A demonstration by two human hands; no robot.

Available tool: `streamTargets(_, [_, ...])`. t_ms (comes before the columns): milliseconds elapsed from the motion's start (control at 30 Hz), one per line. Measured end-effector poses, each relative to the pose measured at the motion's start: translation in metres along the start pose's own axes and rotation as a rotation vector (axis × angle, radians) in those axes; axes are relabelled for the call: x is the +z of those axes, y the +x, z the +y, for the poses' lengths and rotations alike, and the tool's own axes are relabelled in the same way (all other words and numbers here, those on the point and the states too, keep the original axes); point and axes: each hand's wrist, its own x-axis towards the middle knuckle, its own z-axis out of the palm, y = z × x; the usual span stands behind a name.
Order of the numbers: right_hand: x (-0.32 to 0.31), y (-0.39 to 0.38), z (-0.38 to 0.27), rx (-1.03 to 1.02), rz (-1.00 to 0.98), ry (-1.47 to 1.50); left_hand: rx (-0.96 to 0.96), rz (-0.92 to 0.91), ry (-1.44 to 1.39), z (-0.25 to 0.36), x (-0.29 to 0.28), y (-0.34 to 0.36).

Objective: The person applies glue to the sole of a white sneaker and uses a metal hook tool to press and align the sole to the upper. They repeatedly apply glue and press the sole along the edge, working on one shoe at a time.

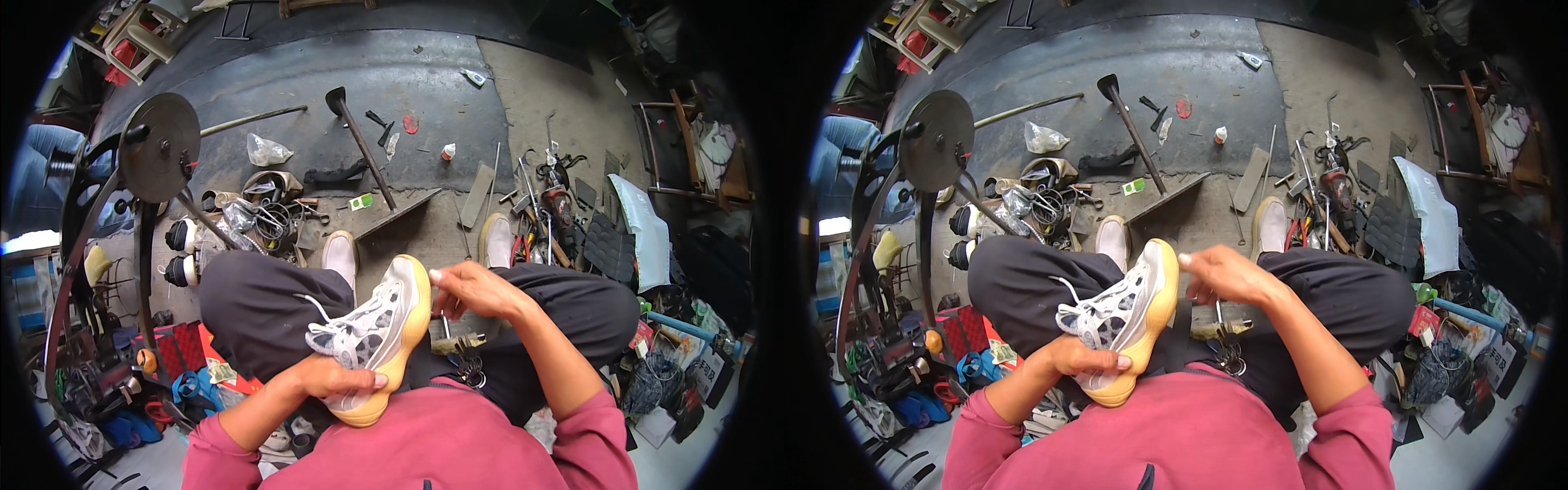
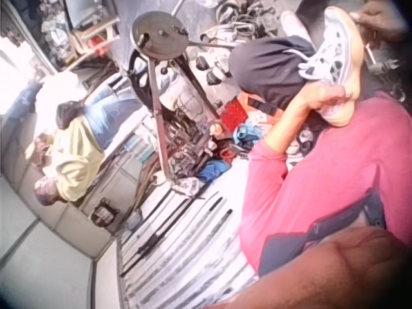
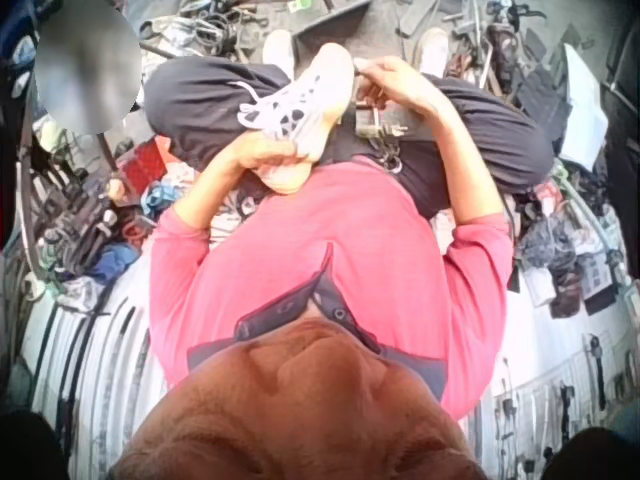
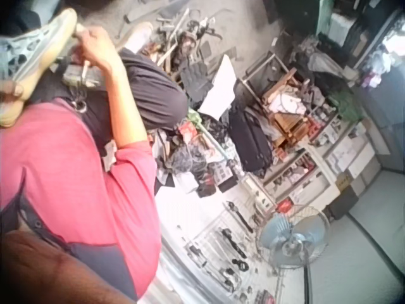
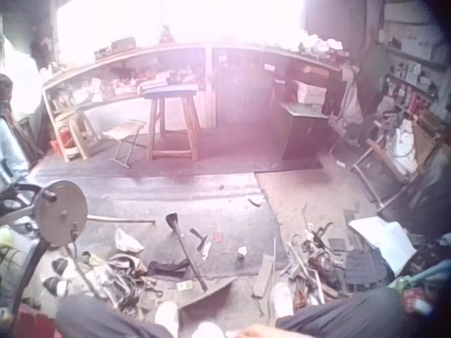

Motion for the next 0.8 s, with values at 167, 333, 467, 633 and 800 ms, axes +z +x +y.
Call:
streamTargets(167, [0.052,-0.056,-0.012,-0.045,-0.218,0.332,0.138,-0.027,0.134,0.003,0.006,-0.002])
streamTargets(333, [0.062,-0.066,-0.01,-0.118,-0.206,0.431,0.196,-0.05,0.359,0.01,0.007,-0.005])
streamTargets(467, [0.067,-0.057,0.001,-0.11,-0.196,0.5,0.294,-0.079,0.545,0.01,0.002,0.003])
streamTargets(633, [0.069,-0.049,0.009,-0.092,-0.065,0.447,-0.088,-0.161,0.344,0.016,-0.001,0.016])
streamTargets(800, [0.068,-0.046,0.006,-0.071,0.043,0.496,0.36,-0.041,0.547,0.028,0.0,0.04])
